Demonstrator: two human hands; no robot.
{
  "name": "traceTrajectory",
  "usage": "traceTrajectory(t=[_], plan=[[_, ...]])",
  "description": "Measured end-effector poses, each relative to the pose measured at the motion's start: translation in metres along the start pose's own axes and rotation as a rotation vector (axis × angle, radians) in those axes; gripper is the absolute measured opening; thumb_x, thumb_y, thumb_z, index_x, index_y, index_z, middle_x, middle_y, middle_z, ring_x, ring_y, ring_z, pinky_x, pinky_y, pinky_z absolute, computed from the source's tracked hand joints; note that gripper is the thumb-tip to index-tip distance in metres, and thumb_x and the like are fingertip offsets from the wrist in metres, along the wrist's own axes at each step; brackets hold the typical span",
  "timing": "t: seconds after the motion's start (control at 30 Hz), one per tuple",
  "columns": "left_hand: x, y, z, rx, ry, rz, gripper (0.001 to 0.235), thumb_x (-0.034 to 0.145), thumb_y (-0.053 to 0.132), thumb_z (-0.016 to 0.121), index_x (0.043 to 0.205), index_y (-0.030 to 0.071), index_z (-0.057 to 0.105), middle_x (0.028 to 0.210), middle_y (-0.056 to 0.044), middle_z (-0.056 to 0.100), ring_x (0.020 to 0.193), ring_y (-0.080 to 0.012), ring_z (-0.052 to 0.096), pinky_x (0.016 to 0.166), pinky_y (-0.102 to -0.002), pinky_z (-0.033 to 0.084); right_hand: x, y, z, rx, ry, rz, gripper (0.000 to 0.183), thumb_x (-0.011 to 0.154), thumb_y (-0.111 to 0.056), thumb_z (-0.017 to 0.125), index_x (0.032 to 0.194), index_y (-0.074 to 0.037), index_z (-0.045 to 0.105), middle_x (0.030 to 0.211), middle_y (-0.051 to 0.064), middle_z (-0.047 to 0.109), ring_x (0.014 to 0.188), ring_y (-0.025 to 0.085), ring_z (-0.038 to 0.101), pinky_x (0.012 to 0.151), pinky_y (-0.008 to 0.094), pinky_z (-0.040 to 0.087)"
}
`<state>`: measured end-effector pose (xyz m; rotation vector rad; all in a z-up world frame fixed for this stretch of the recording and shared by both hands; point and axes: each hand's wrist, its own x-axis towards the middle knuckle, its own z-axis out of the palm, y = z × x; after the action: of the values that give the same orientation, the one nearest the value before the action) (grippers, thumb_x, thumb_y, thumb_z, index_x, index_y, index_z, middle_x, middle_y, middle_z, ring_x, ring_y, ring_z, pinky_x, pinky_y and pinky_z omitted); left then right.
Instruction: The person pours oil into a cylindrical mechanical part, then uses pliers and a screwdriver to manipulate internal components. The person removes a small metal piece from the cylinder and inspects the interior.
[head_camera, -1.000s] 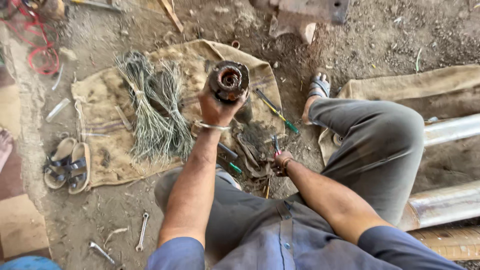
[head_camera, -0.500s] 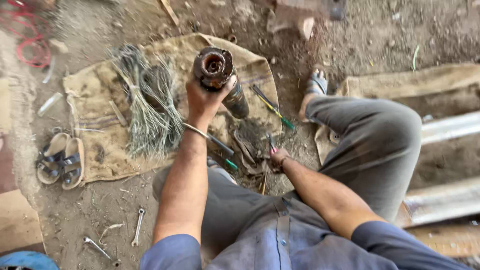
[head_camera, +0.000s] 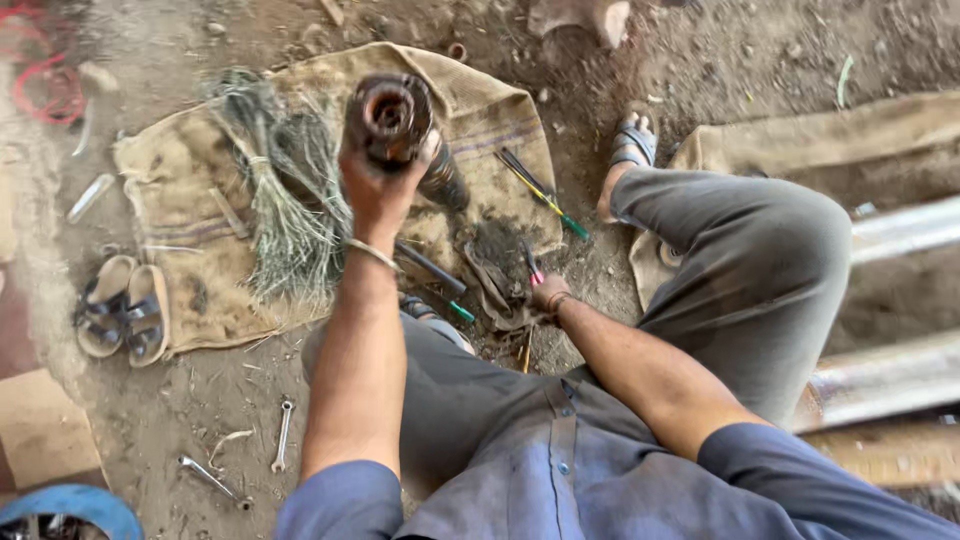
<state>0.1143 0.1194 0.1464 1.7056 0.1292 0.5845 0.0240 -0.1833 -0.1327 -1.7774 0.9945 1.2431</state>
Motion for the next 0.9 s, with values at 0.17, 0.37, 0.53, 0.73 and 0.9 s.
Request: traceTrajectory(t=[0.17,0.37,0.53,0.73,0.9], plan=[[0.024,0.001,0.006,-0.094,0.105,0.094,0.055,0.087,0.026,0.090,0.132,0.007,0.065,0.125,-0.010,0.074,0.116,-0.0217,0.074,0.106,-0.037,0.064,-0.016,-0.018,-0.002,0.094,0.030,0.051,0.022,0.103,-0.023,0.051,0.092,-0.014,0.068,0.076,0.009,0.067,0.059,0.025,0.062,0.057,0.050,0.052],[0.016,0.013,-0.019,-0.800,0.074,-0.151,0.051,0.089,0.024,0.090,0.128,0.002,0.064,0.124,-0.015,0.071,0.116,-0.0297,0.071,0.101,-0.048,0.064,0.017,-0.026,0.006,-0.064,0.000,-0.050,0.024,0.103,-0.022,0.053,0.094,-0.007,0.070,0.087,0.013,0.077,0.060,0.025,0.068,0.053,0.043,0.055],[0.010,0.010,0.004,0.032,-0.052,0.009,0.066,0.085,0.028,0.090,0.139,0.006,0.058,0.128,-0.013,0.072,0.119,-0.0244,0.072,0.102,-0.041,0.059,0.021,0.000,0.004,-0.079,0.017,0.041,0.039,0.107,-0.024,0.046,0.099,-0.002,0.077,0.089,0.013,0.079,0.059,0.021,0.069,0.050,0.040,0.054],[0.031,0.003,0.021,-0.091,0.079,-0.001,0.065,0.080,0.025,0.091,0.134,0.005,0.062,0.122,-0.013,0.074,0.104,-0.0226,0.077,0.086,-0.039,0.065,0.008,-0.017,0.004,0.359,0.022,0.163,0.038,0.106,-0.028,0.038,0.100,-0.013,0.073,0.088,0.004,0.077,0.056,0.018,0.056,0.044,0.038,0.041],[0.017,0.014,-0.001,-0.353,0.061,0.054,0.054,0.094,0.025,0.087,0.138,0.005,0.062,0.120,-0.015,0.072,0.109,-0.0206,0.075,0.086,-0.037,0.066,0.010,-0.034,0.008,-0.194,0.090,-0.082,0.021,0.105,-0.019,0.055,0.103,-0.003,0.068,0.086,0.012,0.076,0.062,0.020,0.071,0.047,0.038,0.056]])
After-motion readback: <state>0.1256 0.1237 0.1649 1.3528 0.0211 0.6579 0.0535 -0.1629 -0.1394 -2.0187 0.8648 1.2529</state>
